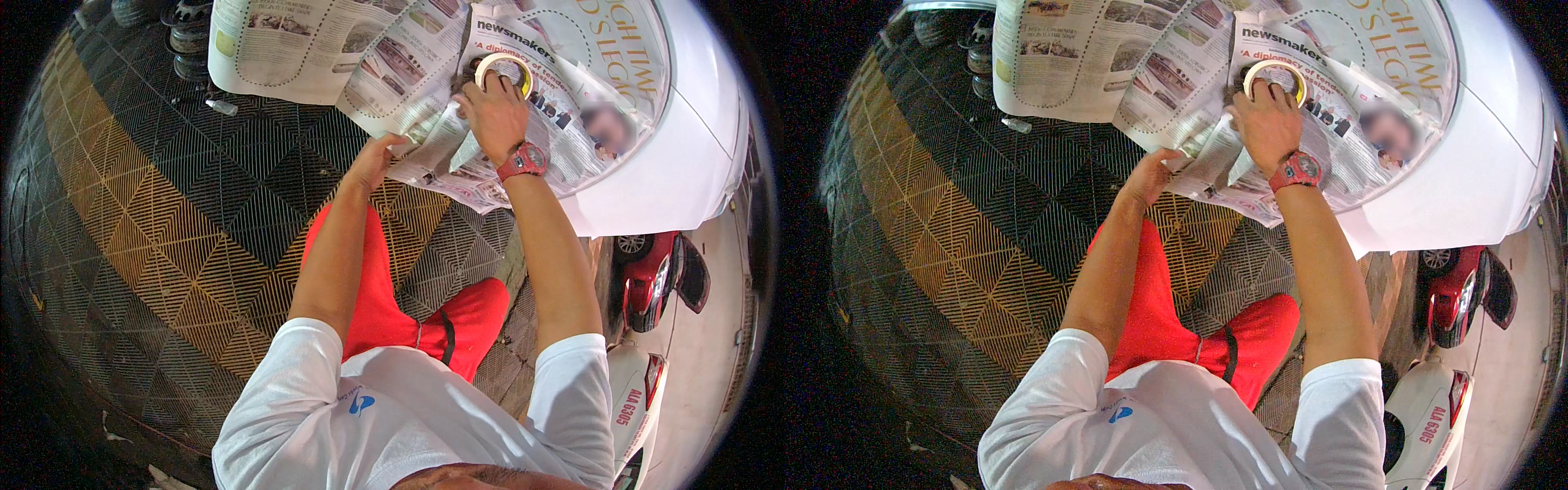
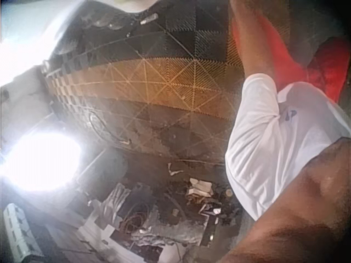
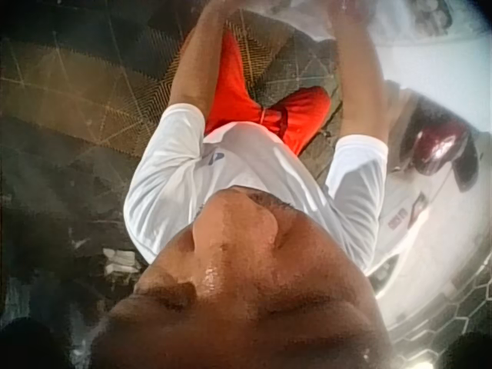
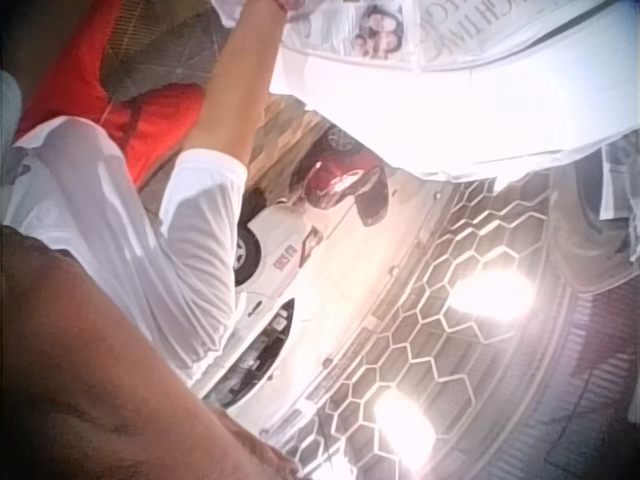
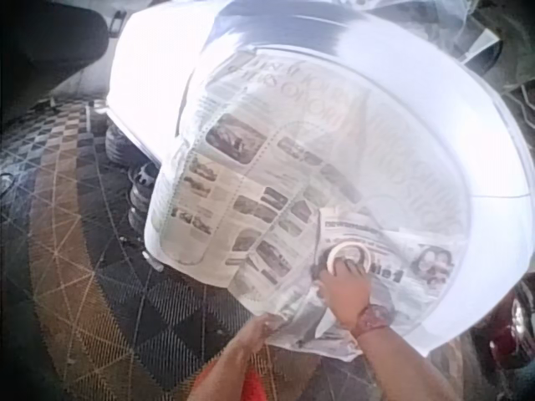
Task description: The person tapes newspaper sheets onto the hood and front fender of a white car using masking tape. They smooth the paper and apply tape to secure it in place, covering the vehicle's surface.
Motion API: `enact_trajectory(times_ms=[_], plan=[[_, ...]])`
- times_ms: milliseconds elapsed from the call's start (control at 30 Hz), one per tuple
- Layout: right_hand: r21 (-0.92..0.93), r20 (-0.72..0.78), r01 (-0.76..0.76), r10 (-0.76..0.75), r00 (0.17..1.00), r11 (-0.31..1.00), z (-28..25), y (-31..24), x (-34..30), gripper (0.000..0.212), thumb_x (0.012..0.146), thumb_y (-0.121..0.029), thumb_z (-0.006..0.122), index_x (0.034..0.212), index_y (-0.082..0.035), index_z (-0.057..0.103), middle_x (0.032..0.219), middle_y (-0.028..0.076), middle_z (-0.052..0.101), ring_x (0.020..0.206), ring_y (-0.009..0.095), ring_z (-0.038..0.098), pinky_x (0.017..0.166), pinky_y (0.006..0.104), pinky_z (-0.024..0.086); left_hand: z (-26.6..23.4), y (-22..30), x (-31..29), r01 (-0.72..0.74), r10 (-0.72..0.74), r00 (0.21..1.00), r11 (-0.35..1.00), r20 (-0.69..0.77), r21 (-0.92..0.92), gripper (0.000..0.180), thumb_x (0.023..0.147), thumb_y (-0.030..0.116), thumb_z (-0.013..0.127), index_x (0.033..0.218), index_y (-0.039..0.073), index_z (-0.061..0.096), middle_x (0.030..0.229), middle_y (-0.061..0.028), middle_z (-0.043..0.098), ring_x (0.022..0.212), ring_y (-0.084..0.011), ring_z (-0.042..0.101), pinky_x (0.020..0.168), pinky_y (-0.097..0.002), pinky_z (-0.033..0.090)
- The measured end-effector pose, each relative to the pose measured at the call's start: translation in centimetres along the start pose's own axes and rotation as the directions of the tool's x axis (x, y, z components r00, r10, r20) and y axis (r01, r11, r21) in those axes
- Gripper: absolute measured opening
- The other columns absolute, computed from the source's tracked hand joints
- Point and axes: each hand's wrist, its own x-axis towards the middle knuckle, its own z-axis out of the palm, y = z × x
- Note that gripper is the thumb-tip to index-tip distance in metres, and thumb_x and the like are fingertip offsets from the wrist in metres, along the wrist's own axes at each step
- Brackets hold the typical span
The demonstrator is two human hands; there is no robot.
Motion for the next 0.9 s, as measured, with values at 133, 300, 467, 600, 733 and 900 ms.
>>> enact_trajectory(times_ms=[133,300,467,600,733,900], plan=[[-0.022,0.052,-0.032,0.033,0.998,0.999,-0.9,-0.5,-0.8,0.033,0.088,-0.038,0.076,0.110,-0.014,0.076,0.108,0.010,0.065,0.103,0.032,0.061,0.087,0.0478,0.051,-0.2,-0.6,0.8,-0.033,0.033,0.999,0.999,0.000,-0.019,0.044,0.089,0.021,0.068,0.127,0.000,0.064,0.119,-0.0115,0.070,0.103,-0.0263,0.067,0.094,-0.0401,0.054],[-0.040,0.091,-0.133,0.136,0.986,0.990,-2.2,-2.2,-1.8,0.044,0.090,-0.033,0.073,0.128,-0.009,0.068,0.116,0.014,0.063,0.105,0.032,0.061,0.090,0.0484,0.049,-1.6,-0.6,1.5,-0.118,0.116,0.989,0.993,0.089,0.019,0.045,0.096,0.024,0.064,0.133,0.000,0.060,0.126,-0.0115,0.068,0.114,-0.0266,0.064,0.106,-0.0405,0.046],[0.585,0.249,-0.397,0.310,0.918,0.707,-8.2,-5.3,-5.0,0.054,0.094,-0.005,0.064,0.145,-0.006,0.046,0.121,0.023,0.065,0.102,0.041,0.066,0.087,0.0470,0.054,-0.6,0.4,-1.9,-0.116,0.156,0.960,0.978,-0.233,0.175,0.065,0.102,0.039,0.068,0.148,0.000,0.045,0.139,-0.0131,0.057,0.121,-0.0221,0.057,0.107,-0.0375,0.043],[0.833,0.457,-0.535,0.367,0.810,0.143,-11.1,-8.2,-10.3,0.061,0.097,-0.001,0.063,0.152,-0.004,0.038,0.117,0.025,0.070,0.108,0.038,0.070,0.091,0.0406,0.054,3.1,-0.7,-8.6,-0.348,0.516,0.772,0.832,-0.371,0.432,0.066,0.103,0.039,0.068,0.152,0.003,0.044,0.145,-0.0131,0.057,0.133,-0.0234,0.054,0.120,-0.0407,0.034],[0.779,0.603,-0.627,0.256,0.755,0.015,-12.1,-9.0,-13.0,0.072,0.097,-0.002,0.067,0.159,-0.007,0.030,0.111,0.023,0.073,0.103,0.038,0.074,0.092,0.0388,0.054,5.9,0.1,-14.4,-0.345,0.320,0.937,0.794,0.137,0.500,0.041,0.101,0.022,0.072,0.136,0.003,0.061,0.135,-0.0118,0.063,0.126,-0.0204,0.059,0.109,-0.0369,0.046],[0.763,0.626,-0.641,0.147,0.766,0.088,-12.2,-9.3,-14.9,0.075,0.096,-0.004,0.069,0.161,-0.009,0.032,0.098,0.019,0.073,0.097,0.037,0.074,0.083,0.0413,0.055,8.8,1.0,-15.6,-0.473,0.345,0.872,0.415,0.347,0.777,0.018,0.093,0.009,0.077,0.109,0.004,0.072,0.116,-0.0083,0.068,0.113,-0.0196,0.065,0.101,-0.0345,0.050]])
